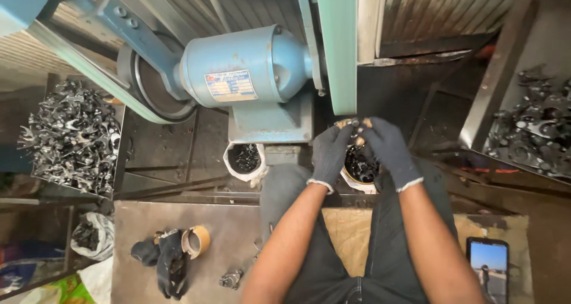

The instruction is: The person sits at a grinding station and repeatedly presses small dark metal parts against a rotating belt grinder, generating sparks. They handle the parts one at a time, repositioning them to grind different edges, and place finished pieces into a white container.

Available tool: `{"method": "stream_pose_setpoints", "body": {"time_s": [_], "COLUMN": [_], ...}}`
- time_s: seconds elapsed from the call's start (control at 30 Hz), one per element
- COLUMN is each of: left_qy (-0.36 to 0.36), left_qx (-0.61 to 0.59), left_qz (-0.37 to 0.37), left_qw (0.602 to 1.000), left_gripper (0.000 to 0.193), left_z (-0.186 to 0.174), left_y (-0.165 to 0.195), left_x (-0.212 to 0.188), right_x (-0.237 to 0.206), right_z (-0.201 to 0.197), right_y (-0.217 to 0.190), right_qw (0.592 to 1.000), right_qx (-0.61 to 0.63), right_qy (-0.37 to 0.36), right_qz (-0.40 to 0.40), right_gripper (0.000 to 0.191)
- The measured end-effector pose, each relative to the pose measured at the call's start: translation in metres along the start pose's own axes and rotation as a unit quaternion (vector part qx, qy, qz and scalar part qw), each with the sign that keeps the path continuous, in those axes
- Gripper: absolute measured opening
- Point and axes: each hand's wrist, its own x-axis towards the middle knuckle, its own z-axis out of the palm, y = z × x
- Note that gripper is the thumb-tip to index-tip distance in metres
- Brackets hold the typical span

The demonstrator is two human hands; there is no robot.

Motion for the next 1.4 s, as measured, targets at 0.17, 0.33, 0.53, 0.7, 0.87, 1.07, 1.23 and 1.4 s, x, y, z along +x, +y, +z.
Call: {"method": "stream_pose_setpoints", "body": {"time_s": [0.17,0.33,0.53,0.7,0.87,1.07,1.23,1.4], "left_qy": [0.062,0.066,0.039,0.034,-0.001,-0.030,-0.010,0.033], "left_qx": [-0.120,0.141,0.135,0.275,0.286,0.119,0.276,0.290], "left_qz": [-0.007,0.009,0.089,0.142,0.193,0.059,0.149,0.042], "left_qw": [0.991,0.988,0.986,0.950,0.939,0.991,0.950,0.956], "left_gripper": [0.029,0.036,0.033,0.024,0.026,0.032,0.034,0.034], "left_z": [0.004,0.000,0.017,-0.002,-0.026,-0.027,-0.024,-0.017], "left_y": [-0.010,-0.012,-0.004,-0.011,-0.020,-0.013,-0.009,-0.006], "left_x": [0.009,0.018,0.025,0.007,-0.017,-0.013,0.002,0.015], "right_x": [0.029,0.008,0.001,-0.012,-0.038,-0.042,-0.016,0.022], "right_z": [0.022,0.054,0.036,0.031,0.029,0.011,0.021,0.033], "right_y": [0.020,0.047,0.034,0.006,0.002,0.018,0.010,0.048], "right_qw": [1.000,0.992,0.990,0.997,0.988,0.990,0.998,0.999], "right_qx": [-0.003,0.082,0.083,0.029,0.125,0.129,0.027,0.017], "right_qy": [-0.020,0.089,0.106,0.072,0.038,0.032,0.016,0.024], "right_qz": [0.022,0.047,0.041,-0.006,0.081,0.053,0.046,0.041], "right_gripper": [0.026,0.021,0.023,0.028,0.029,0.027,0.023,0.023]}}
